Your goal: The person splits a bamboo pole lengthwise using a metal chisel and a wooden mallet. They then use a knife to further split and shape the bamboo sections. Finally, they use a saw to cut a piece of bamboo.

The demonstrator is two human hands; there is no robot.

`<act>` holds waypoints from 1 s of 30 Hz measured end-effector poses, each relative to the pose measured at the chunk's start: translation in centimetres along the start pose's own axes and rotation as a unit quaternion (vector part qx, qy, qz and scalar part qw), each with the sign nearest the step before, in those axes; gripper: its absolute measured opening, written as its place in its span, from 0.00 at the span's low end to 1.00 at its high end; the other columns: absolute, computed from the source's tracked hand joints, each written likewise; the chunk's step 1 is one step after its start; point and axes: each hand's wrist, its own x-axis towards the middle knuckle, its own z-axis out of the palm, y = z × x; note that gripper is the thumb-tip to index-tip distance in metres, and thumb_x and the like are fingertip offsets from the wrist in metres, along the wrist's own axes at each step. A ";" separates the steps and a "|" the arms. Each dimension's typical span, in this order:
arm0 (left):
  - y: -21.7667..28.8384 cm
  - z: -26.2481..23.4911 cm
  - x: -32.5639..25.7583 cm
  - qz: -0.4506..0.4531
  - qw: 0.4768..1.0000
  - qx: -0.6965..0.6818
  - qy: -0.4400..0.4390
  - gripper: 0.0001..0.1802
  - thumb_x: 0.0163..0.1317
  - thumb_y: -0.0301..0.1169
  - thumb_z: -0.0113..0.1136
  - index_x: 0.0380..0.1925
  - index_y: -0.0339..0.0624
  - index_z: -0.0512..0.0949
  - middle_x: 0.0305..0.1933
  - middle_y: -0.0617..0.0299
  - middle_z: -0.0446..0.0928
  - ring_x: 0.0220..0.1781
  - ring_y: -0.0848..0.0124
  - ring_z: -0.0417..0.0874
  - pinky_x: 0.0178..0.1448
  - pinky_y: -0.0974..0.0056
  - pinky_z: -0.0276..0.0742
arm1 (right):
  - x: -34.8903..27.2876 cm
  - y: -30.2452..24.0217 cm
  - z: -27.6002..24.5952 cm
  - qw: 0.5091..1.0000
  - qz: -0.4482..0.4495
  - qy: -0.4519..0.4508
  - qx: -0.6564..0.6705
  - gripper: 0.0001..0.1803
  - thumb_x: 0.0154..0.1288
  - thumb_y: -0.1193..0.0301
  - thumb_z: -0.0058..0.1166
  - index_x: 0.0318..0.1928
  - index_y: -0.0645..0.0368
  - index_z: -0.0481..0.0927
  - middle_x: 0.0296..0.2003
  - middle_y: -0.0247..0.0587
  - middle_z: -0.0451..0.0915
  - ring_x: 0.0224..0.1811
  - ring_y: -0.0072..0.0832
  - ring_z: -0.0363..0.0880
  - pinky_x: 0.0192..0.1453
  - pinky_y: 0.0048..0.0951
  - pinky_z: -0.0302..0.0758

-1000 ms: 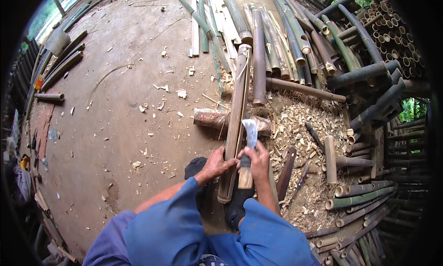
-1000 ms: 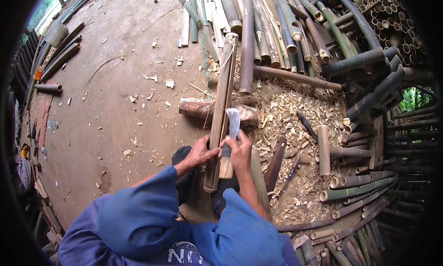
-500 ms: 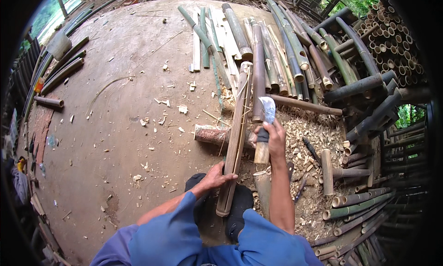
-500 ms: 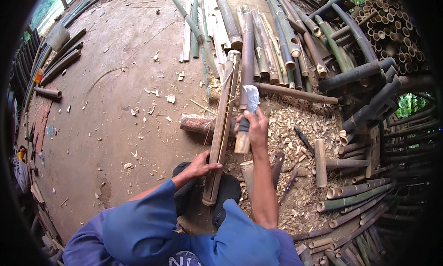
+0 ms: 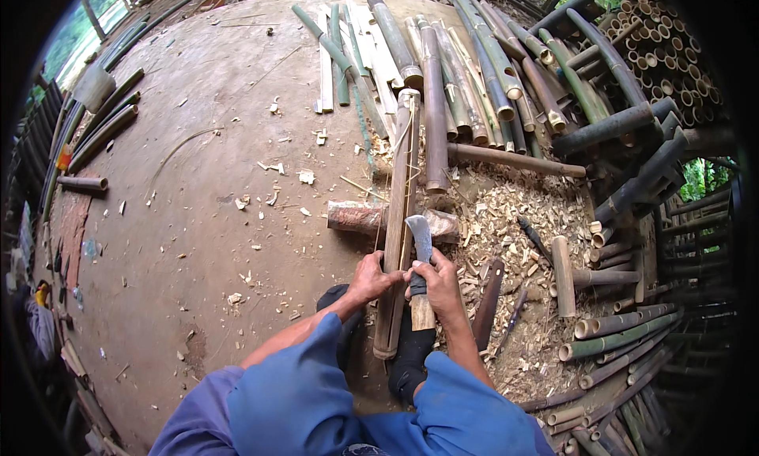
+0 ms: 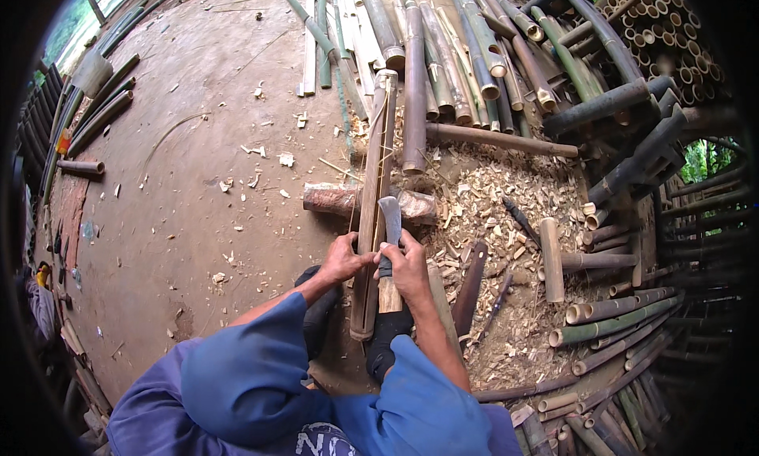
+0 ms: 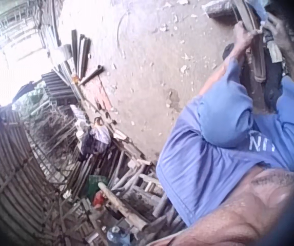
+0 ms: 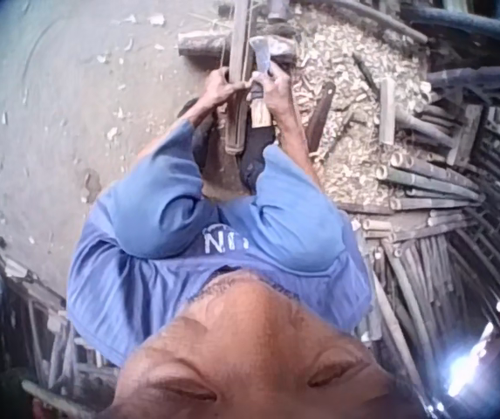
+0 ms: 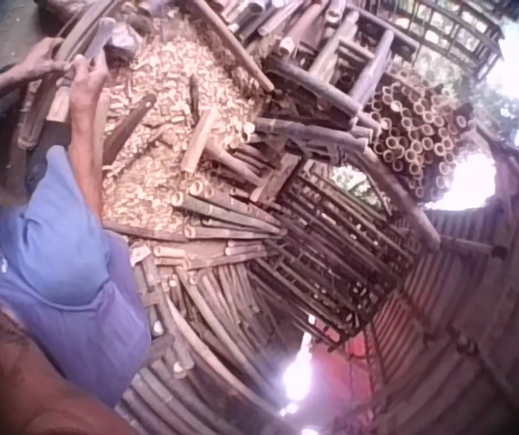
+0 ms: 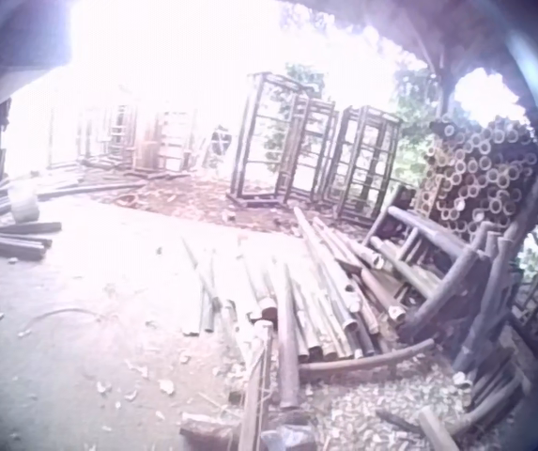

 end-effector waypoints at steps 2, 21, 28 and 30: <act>-0.1 0.0 0.1 0.007 1.000 0.001 0.002 0.31 0.52 0.43 0.80 0.49 0.32 0.83 0.39 0.44 0.88 0.43 0.58 0.90 0.50 0.53 0.84 | 1.1 0.4 0.3 1.000 -0.014 0.006 0.005 0.11 0.72 0.74 0.52 0.50 0.66 0.76 0.27 0.41 0.80 0.22 0.25 0.82 0.24 0.28 0.83; 1.1 -0.5 -0.6 -0.006 0.997 0.067 -0.026 0.38 0.54 0.52 0.79 0.52 0.30 0.78 0.45 0.37 0.85 0.48 0.48 0.88 0.54 0.49 0.82 | 22.8 -12.3 1.3 0.970 -0.135 0.120 -0.164 0.20 0.69 0.71 0.55 0.57 0.73 0.78 0.31 0.51 0.86 0.21 0.26 0.83 0.19 0.26 0.84; -1.7 -0.5 0.5 0.005 0.999 0.003 -0.053 0.44 0.52 0.51 0.80 0.59 0.30 0.75 0.51 0.39 0.83 0.56 0.48 0.85 0.64 0.49 0.78 | 14.0 -12.6 0.8 0.958 -0.268 0.063 -0.085 0.30 0.72 0.62 0.53 0.69 0.66 0.72 0.28 0.32 0.76 0.24 0.19 0.75 0.25 0.24 0.78; -0.7 0.5 0.6 0.013 1.000 -0.019 -0.003 0.47 0.50 0.51 0.81 0.61 0.29 0.73 0.53 0.40 0.83 0.57 0.52 0.85 0.64 0.51 0.79 | 10.8 -9.2 -3.5 0.914 -0.232 0.191 -0.272 0.32 0.71 0.61 0.54 0.70 0.64 0.73 0.27 0.31 0.74 0.25 0.22 0.75 0.30 0.28 0.76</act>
